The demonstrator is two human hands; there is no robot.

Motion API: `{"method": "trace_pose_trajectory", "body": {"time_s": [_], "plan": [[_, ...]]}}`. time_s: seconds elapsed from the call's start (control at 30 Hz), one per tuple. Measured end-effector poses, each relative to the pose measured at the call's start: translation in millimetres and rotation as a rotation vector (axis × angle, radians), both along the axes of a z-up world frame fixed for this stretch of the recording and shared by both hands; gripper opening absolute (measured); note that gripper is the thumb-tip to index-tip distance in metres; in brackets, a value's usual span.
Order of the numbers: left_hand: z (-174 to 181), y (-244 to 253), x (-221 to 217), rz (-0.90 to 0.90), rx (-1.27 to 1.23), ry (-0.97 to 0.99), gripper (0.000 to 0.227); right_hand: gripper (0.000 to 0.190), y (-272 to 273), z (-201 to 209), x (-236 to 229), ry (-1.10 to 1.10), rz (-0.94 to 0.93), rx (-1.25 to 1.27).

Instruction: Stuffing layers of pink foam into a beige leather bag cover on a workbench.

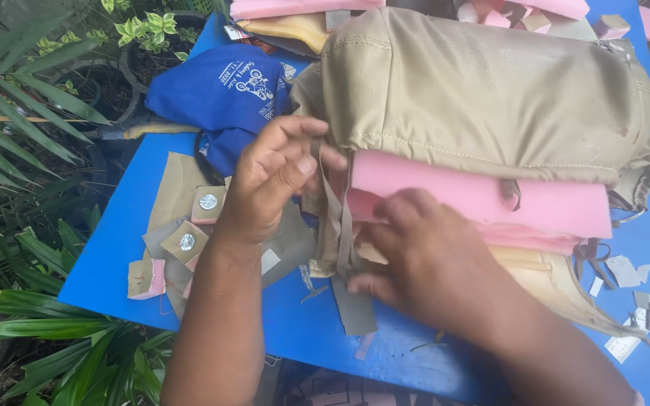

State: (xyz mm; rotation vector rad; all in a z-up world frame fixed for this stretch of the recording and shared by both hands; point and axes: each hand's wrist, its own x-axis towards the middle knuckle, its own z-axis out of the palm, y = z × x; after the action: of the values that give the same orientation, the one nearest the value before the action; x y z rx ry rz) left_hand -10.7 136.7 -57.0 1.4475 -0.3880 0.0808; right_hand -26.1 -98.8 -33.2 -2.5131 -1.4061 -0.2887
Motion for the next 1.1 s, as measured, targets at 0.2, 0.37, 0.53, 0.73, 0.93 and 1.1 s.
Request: {"method": "trace_pose_trajectory", "body": {"time_s": [0.2, 0.37, 0.53, 0.73, 0.93, 1.1], "plan": [[-9.2, -24.3, 2.7, 0.191, 0.377, -0.397, 0.071, 0.089, 6.7, -74.5, -63.2, 0.163, 0.129, -0.297], [-31.6, -46.9, 14.6, 0.246, 0.686, -0.569, 0.098, 0.070, -24.9, -77.6, -50.2, 0.491, 0.088, 0.058], [-35.8, -52.2, 21.8, 0.432, 0.844, -0.641, 0.062, 0.015, -63.8, -56.6, -17.5, 0.122, 0.077, 0.295], [-47.3, -51.5, 30.5, 0.493, 0.848, -0.618, 0.060, 0.037, -91.5, -53.4, 37.6, -0.716, -0.074, 0.131], [-25.5, -67.5, 8.5, 0.695, 1.131, -0.588, 0.061, 0.052, -82.3, -31.8, 45.5, -0.981, -0.289, -0.094], [-2.4, -82.4, -27.6, 0.880, 1.089, -0.620, 0.045, 0.049, -82.3, -68.9, 59.4, -0.819, -0.198, -0.031]]}}
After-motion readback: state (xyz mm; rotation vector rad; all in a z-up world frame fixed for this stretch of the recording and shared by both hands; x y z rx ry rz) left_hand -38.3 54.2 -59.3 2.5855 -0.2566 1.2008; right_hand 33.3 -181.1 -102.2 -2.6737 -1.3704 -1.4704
